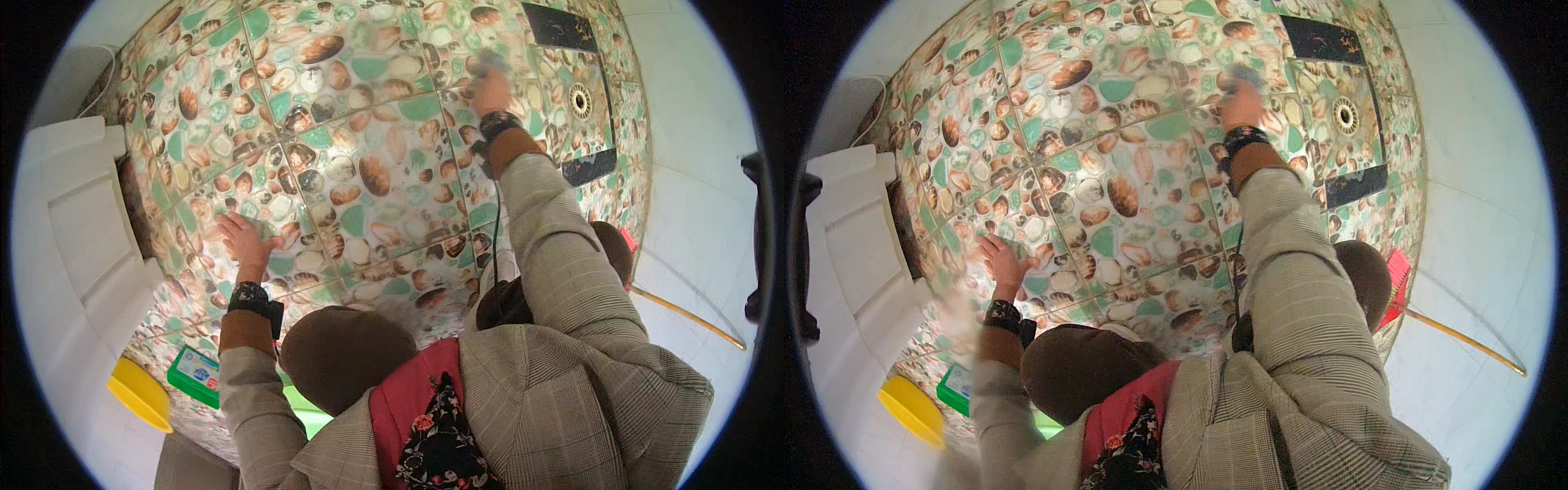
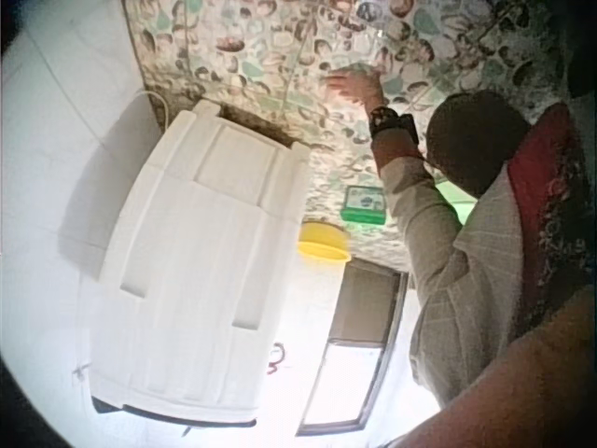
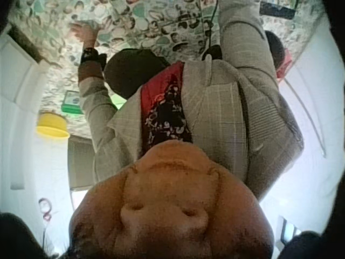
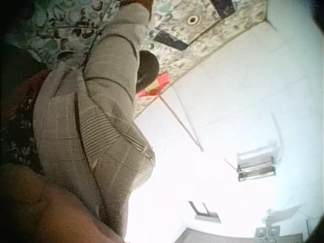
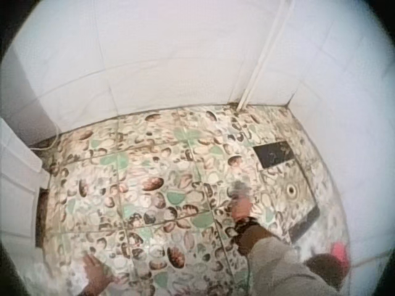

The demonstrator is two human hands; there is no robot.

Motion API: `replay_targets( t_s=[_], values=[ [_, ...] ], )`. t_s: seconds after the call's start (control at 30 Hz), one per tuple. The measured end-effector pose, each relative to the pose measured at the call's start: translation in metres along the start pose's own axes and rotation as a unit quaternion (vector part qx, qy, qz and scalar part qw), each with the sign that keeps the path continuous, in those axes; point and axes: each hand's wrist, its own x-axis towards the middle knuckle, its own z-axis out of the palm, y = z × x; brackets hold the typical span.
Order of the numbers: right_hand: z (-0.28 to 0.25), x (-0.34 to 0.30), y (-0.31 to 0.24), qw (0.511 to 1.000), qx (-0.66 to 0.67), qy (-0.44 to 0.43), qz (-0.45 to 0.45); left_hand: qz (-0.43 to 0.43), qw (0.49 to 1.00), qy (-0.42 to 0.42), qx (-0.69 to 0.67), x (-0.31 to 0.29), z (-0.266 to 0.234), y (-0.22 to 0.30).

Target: The person kneels on a patterned tiled floor and scrubs it with a grey scouring pad. They pour water from a green basin onto the floor and continue scrubbing the wet area with the pad.

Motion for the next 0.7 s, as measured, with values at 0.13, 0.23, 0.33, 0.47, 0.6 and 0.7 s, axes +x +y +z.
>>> replay_targets(
  t_s=[0.13,0.23,0.33,0.47,0.6,0.7],
  values=[
    [0.041,-0.044,-0.056,0.989,0.129,-0.066,-0.018,-0.008,1.0,-0.006,0.013,0.002,0.002,0.0],
    [0.14,-0.126,-0.141,0.896,0.206,-0.125,-0.373,0.011,1.0,0.008,0.004,0.0,0.002,-0.003],
    [0.18,-0.167,-0.155,0.86,0.133,-0.154,-0.469,0.037,0.999,0.023,0.004,-0.002,0.003,-0.007],
    [0.098,-0.081,-0.055,0.943,0.138,-0.072,-0.293,0.042,0.999,0.02,0.007,0.001,0.005,-0.011],
    [-0.02,0.014,0.043,0.994,-0.089,0.047,-0.048,0.014,0.998,-0.014,0.065,0.007,0.006,-0.01],
    [-0.012,-0.007,0.022,0.997,-0.033,0.059,-0.034,0.019,0.992,-0.033,0.117,0.011,0.006,-0.012]
  ],
)
